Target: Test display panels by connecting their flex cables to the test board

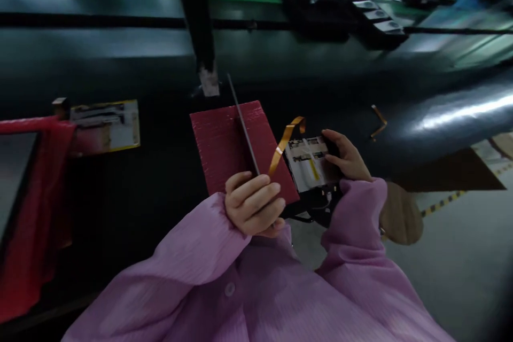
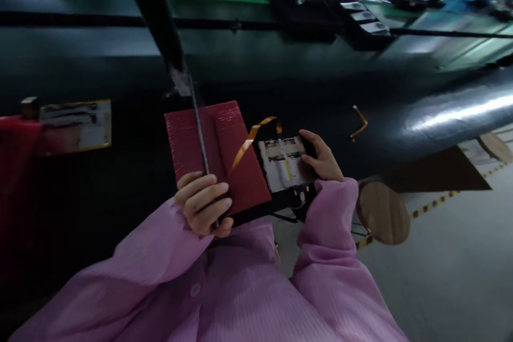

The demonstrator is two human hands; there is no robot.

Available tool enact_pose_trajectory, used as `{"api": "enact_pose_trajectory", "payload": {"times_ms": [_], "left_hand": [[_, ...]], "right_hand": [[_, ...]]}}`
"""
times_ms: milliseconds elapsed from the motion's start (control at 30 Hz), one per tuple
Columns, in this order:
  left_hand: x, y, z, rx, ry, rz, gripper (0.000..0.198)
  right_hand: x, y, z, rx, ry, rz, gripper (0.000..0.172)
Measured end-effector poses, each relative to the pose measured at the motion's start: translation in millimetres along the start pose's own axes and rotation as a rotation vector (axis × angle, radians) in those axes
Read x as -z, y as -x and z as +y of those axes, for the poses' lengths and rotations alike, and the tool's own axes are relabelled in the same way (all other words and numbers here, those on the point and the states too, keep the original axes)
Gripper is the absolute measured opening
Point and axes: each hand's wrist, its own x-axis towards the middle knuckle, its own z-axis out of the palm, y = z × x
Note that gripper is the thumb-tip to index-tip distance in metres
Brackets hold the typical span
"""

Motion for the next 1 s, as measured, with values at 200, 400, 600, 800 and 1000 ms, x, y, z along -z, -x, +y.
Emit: {"api": "enact_pose_trajectory", "payload": {"times_ms": [200,400,600,800,1000], "left_hand": [[-16.0,-14,5,-0.173,0.023,0.177,0.028],[-13.7,-9,4,-0.194,0.026,0.146,0.028],[-11.4,-12,2,-0.218,0.029,0.119,0.028],[-9.7,-13,1,-0.227,0.03,0.108,0.028],[-9.1,-17,1,-0.231,0.033,0.119,0.027]], "right_hand": [[7,-3,1,-0.034,0.031,-0.087,0.069],[12,-6,1,-0.097,0.047,-0.16,0.07],[12,-7,-1,-0.113,0.058,-0.184,0.071],[13,-8,2,-0.101,0.045,-0.188,0.069],[12,-9,1,-0.096,0.046,-0.175,0.069]]}}
